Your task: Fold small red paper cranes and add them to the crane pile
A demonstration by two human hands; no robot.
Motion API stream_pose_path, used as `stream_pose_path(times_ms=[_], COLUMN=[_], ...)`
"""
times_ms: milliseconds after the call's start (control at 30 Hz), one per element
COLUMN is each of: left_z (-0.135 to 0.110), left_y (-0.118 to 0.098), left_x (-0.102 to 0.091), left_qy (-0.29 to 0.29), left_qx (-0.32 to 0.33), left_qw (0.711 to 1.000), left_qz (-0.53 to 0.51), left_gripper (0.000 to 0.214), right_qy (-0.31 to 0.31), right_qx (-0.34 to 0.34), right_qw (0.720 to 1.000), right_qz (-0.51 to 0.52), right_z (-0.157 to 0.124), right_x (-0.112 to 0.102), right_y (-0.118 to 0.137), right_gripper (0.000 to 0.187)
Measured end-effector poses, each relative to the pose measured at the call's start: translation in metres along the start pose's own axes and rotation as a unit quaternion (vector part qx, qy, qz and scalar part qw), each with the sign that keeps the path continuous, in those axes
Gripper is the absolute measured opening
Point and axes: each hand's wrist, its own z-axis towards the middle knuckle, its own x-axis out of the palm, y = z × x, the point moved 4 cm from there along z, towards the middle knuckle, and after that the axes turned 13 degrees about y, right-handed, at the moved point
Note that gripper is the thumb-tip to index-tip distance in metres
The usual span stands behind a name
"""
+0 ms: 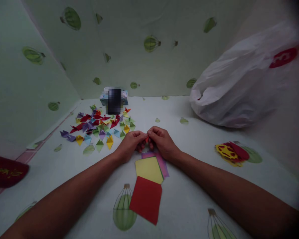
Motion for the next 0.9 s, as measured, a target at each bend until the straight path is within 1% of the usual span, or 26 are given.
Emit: stream_pose_path(times_ms=[233,400,467,567,667,733,800,900], left_z=[0.000,-0.001,-0.001,0.000,0.000,-0.001,-0.002,-0.002], left_y=[-0.001,-0.002,-0.002,-0.002,-0.003,-0.003,-0.004,-0.006], left_x=[0.001,0.003,0.002,0.001,0.000,0.001,0.002,0.004], left_qy=[0.007,0.022,0.021,0.008,-0.002,-0.001,0.008,0.018], left_qx=[0.020,0.009,0.009,0.018,0.028,0.025,0.018,0.014], left_qw=[0.998,0.995,0.994,0.991,0.987,0.986,0.986,0.987], left_qz=[0.067,0.096,0.108,0.133,0.158,0.165,0.165,0.160], left_gripper=[0.027,0.029,0.030,0.027,0.023,0.024,0.025,0.026], right_qy=[0.027,-0.011,-0.013,0.017,0.041,0.025,-0.007,-0.036], right_qx=[0.015,-0.004,-0.009,-0.002,0.016,0.009,-0.016,-0.040], right_qw=[0.999,0.998,0.998,0.998,0.993,0.990,0.987,0.984], right_qz=[-0.027,-0.056,-0.060,-0.068,-0.106,-0.135,-0.160,-0.167], right_z=[0.002,0.002,0.002,0.002,0.003,0.003,0.001,-0.001], right_x=[-0.003,-0.006,-0.006,-0.004,-0.004,-0.006,-0.007,-0.007], right_y=[-0.001,0.000,0.000,0.001,0.002,0.004,0.008,0.011], right_gripper=[0.027,0.026,0.026,0.028,0.029,0.029,0.028,0.028])
